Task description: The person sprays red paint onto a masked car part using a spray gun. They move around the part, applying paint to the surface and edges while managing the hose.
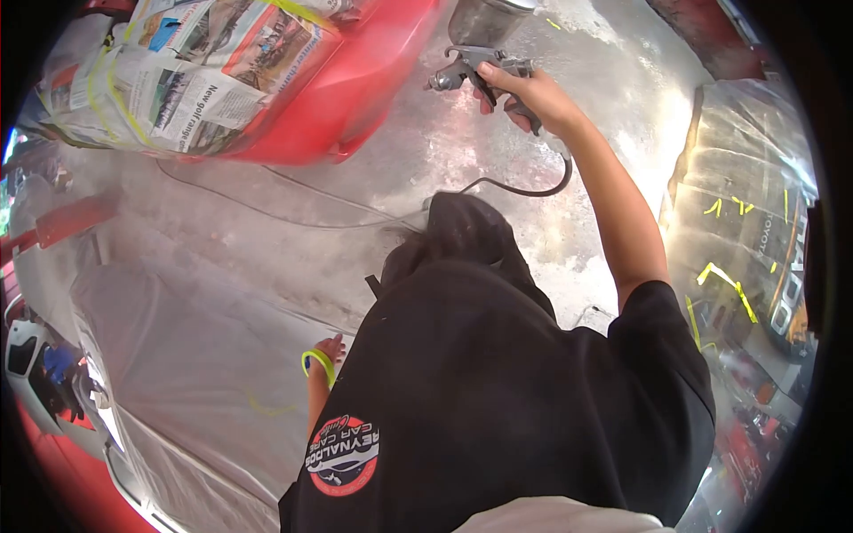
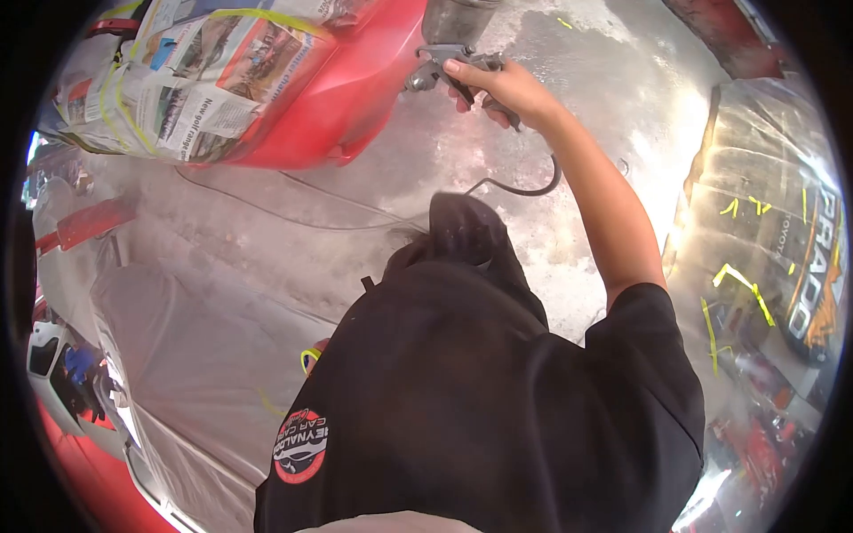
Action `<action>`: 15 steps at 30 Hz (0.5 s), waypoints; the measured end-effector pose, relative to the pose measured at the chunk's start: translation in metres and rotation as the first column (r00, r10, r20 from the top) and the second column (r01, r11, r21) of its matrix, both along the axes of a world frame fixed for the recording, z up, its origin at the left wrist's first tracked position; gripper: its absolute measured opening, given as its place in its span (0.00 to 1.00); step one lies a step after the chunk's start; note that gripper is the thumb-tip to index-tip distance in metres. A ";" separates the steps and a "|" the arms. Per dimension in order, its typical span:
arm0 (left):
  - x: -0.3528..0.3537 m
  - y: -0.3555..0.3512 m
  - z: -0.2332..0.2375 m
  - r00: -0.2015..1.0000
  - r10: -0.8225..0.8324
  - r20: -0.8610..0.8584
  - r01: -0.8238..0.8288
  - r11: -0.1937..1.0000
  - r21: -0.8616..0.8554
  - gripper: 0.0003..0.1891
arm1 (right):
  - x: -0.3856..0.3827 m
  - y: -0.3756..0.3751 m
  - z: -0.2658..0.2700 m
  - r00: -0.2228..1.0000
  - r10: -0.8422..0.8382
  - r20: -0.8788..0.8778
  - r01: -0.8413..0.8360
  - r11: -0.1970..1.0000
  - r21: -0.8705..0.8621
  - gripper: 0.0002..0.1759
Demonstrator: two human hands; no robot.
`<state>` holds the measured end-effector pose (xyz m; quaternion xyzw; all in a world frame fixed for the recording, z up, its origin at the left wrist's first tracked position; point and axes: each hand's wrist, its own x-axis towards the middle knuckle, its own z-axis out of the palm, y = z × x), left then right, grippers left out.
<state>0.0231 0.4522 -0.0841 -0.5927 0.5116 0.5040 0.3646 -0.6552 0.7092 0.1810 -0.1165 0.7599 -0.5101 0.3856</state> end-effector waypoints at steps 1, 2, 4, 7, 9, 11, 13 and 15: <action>-0.001 -0.012 -0.007 1.000 0.030 -0.002 -0.030 0.999 0.021 0.30 | -0.007 0.000 -0.007 0.997 -0.029 -0.069 0.032 0.999 0.044 0.28; -0.004 -0.023 -0.013 0.998 0.060 -0.003 -0.060 0.997 0.042 0.29 | -0.021 0.000 -0.019 0.989 -0.049 -0.139 0.061 0.995 0.085 0.28; -0.014 -0.047 -0.023 0.992 0.127 0.001 -0.127 0.989 0.073 0.29 | -0.047 0.002 -0.037 0.958 -0.140 -0.250 0.176 0.976 0.130 0.28; -0.085 -0.003 0.056 0.936 0.234 -0.264 -0.298 0.925 -0.236 0.29 | -0.085 0.010 -0.054 0.871 -0.302 -0.387 0.360 0.929 0.085 0.28; -0.098 0.029 0.055 0.906 0.300 -0.299 -0.377 0.893 -0.245 0.29 | -0.102 0.024 -0.074 0.858 -0.254 -0.446 0.309 0.950 0.053 0.28; -0.104 0.065 0.049 0.875 0.381 -0.299 -0.449 0.870 -0.204 0.29 | -0.097 0.035 -0.071 0.882 -0.175 -0.437 0.269 0.949 0.163 0.27; -0.006 0.101 -0.083 0.654 -0.585 -0.480 0.434 0.809 -0.395 0.38 | -0.085 0.054 -0.071 0.959 -0.066 -0.275 0.123 0.973 0.193 0.25; -0.016 0.161 -0.126 0.543 -0.836 0.077 0.839 0.536 -0.092 0.38 | -0.078 0.068 -0.072 0.993 0.049 -0.109 -0.042 0.997 0.060 0.24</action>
